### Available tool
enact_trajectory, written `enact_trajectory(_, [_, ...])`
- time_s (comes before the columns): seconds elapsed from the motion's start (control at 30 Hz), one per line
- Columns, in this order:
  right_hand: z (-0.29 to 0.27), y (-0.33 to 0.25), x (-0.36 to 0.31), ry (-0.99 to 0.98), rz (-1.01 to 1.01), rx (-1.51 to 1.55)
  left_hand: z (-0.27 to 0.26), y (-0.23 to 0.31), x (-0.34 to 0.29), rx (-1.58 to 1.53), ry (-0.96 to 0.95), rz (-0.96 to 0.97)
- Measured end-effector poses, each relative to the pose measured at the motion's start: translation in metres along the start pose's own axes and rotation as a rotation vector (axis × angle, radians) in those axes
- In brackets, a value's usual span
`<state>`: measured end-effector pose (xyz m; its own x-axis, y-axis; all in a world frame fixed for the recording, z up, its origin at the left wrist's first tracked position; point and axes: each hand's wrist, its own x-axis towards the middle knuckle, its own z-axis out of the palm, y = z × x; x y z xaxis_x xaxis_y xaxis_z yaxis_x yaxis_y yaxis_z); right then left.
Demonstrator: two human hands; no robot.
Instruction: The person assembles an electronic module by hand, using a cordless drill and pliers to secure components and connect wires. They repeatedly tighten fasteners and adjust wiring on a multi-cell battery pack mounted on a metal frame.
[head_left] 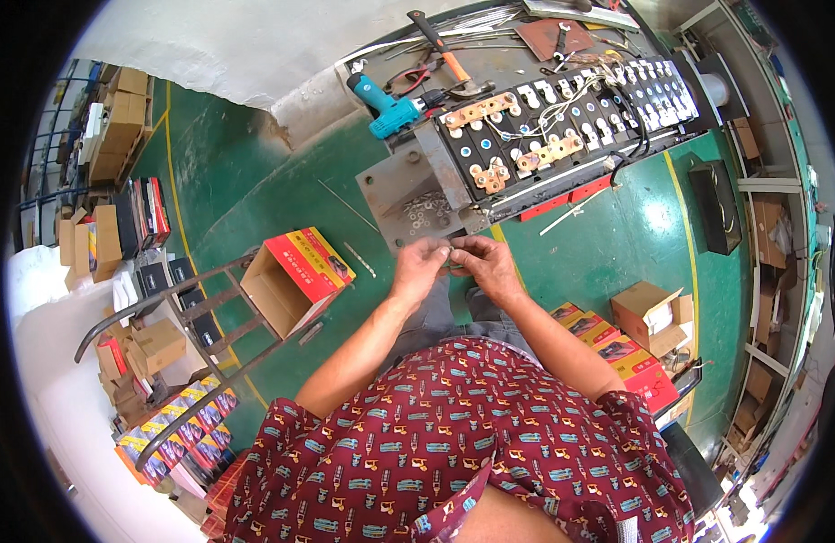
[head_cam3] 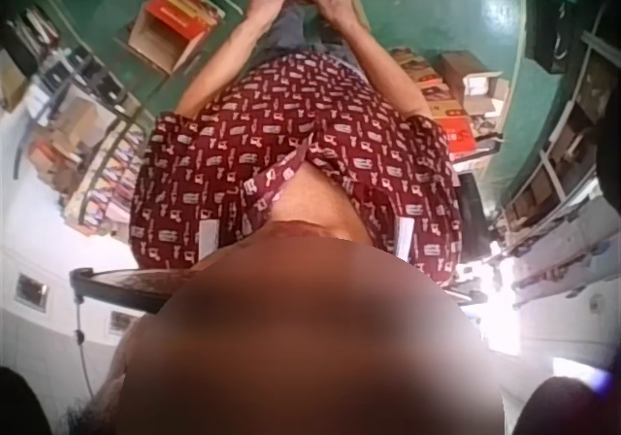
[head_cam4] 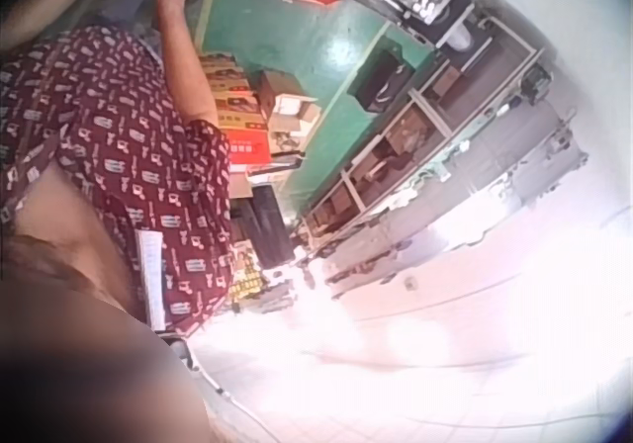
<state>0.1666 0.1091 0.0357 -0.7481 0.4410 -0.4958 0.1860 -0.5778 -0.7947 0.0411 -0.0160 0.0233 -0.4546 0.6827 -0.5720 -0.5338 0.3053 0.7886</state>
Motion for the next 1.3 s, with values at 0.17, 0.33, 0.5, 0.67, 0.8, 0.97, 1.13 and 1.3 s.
enact_trajectory(0.17, [-0.002, 0.012, 0.004, 0.016, 0.005, 0.043, 0.006, -0.002, -0.006, -0.113, 0.017, 0.031])
enact_trajectory(0.33, [-0.004, 0.001, 0.000, -0.010, 0.069, 0.106, 0.007, 0.002, -0.009, -0.116, 0.008, 0.020])
enact_trajectory(0.5, [-0.004, -0.005, -0.001, -0.008, 0.068, 0.111, 0.009, 0.001, -0.008, -0.111, 0.003, 0.047])
enact_trajectory(0.67, [-0.008, 0.003, 0.000, -0.004, 0.092, 0.116, -0.008, -0.003, -0.009, 0.312, 0.121, 0.152])
enact_trajectory(0.8, [-0.009, 0.003, -0.002, -0.004, 0.135, 0.181, -0.037, -0.003, 0.008, 0.888, 0.423, 0.418])
enact_trajectory(0.97, [-0.012, 0.000, -0.003, -0.022, 0.143, 0.237, -0.042, 0.000, 0.022, 1.117, 0.476, 0.499])
enact_trajectory(1.13, [-0.013, 0.000, -0.005, -0.008, 0.107, 0.266, -0.037, 0.004, 0.024, 1.225, 0.416, 0.431])
enact_trajectory(1.3, [-0.010, -0.011, -0.010, -0.005, 0.054, 0.202, -0.001, 0.014, 0.005, 0.176, 0.065, 0.215])
